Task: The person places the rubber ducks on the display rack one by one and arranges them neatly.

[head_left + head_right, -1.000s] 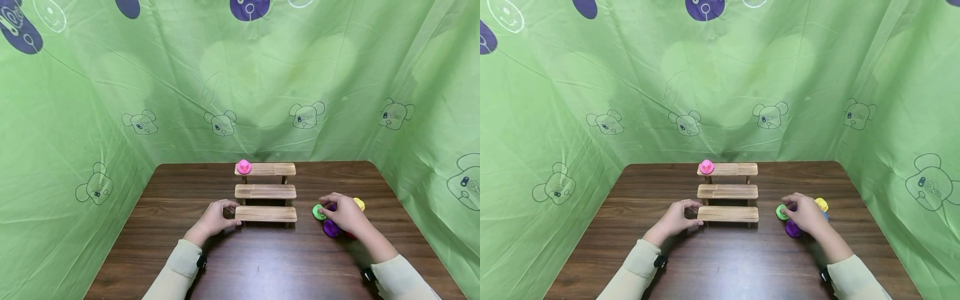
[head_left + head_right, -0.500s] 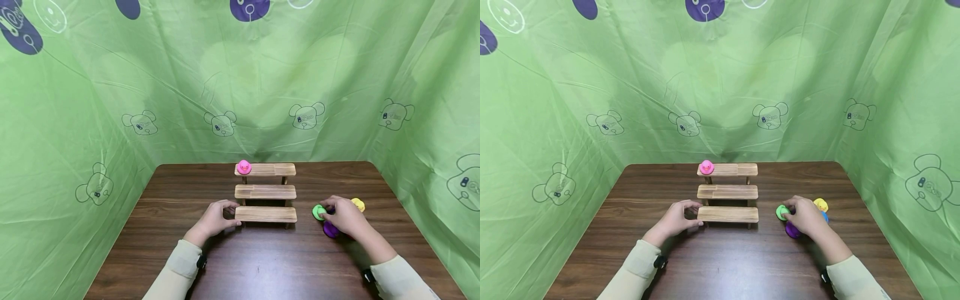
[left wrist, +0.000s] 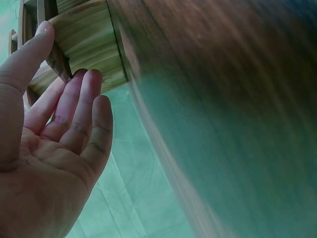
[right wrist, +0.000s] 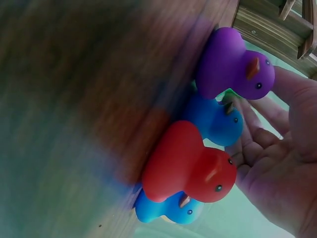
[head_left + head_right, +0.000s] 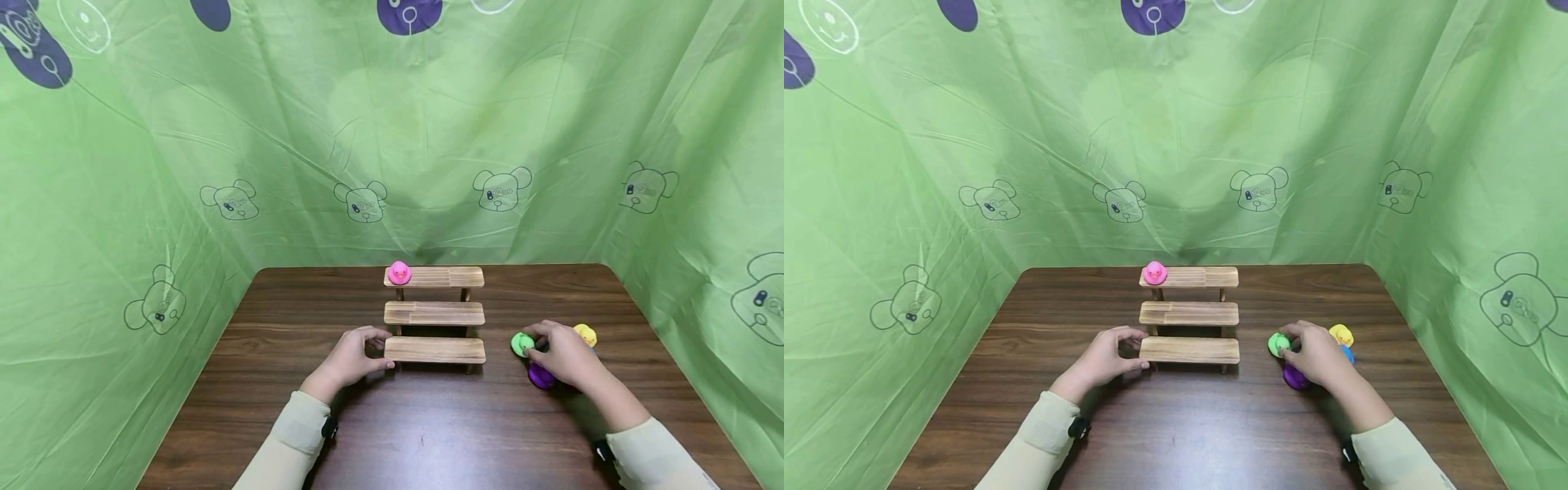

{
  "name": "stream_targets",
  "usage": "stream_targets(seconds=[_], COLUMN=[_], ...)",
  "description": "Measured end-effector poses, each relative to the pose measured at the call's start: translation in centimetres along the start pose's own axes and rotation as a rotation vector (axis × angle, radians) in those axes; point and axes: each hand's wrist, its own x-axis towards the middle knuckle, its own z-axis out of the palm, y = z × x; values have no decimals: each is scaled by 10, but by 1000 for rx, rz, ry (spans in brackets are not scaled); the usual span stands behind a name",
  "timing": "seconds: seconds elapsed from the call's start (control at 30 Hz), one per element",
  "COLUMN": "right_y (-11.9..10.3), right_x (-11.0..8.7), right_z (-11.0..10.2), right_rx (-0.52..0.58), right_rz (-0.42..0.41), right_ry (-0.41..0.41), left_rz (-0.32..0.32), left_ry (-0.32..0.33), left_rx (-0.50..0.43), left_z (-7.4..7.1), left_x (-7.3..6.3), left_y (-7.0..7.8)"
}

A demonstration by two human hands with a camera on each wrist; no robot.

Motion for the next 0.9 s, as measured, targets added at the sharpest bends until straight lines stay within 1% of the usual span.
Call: stream_targets(seconds=[0.1, 0.2, 0.4, 0.53, 0.63, 0.9], right_y=[1, -1, -9, -14, -17, -32], right_x=[1, 1, 5, 9, 13, 27], right_z=[-1, -2, -5, -8, -12, -31], right_rx=[28, 39, 58, 72, 89, 135], right_rz=[5, -7, -41, -54, -64, -137], right_ry=[11, 41, 153, 213, 254, 349], left_rz=[2, 6, 8, 5, 4, -3], left_ry=[3, 5, 9, 9, 8, 6], left_rx=[6, 9, 15, 11, 10, 15], left_z=[0, 1, 1, 1, 1, 0], left_x=[0, -1, 0, 0, 0, 1], left_y=[-1, -2, -3, -3, -3, -3])
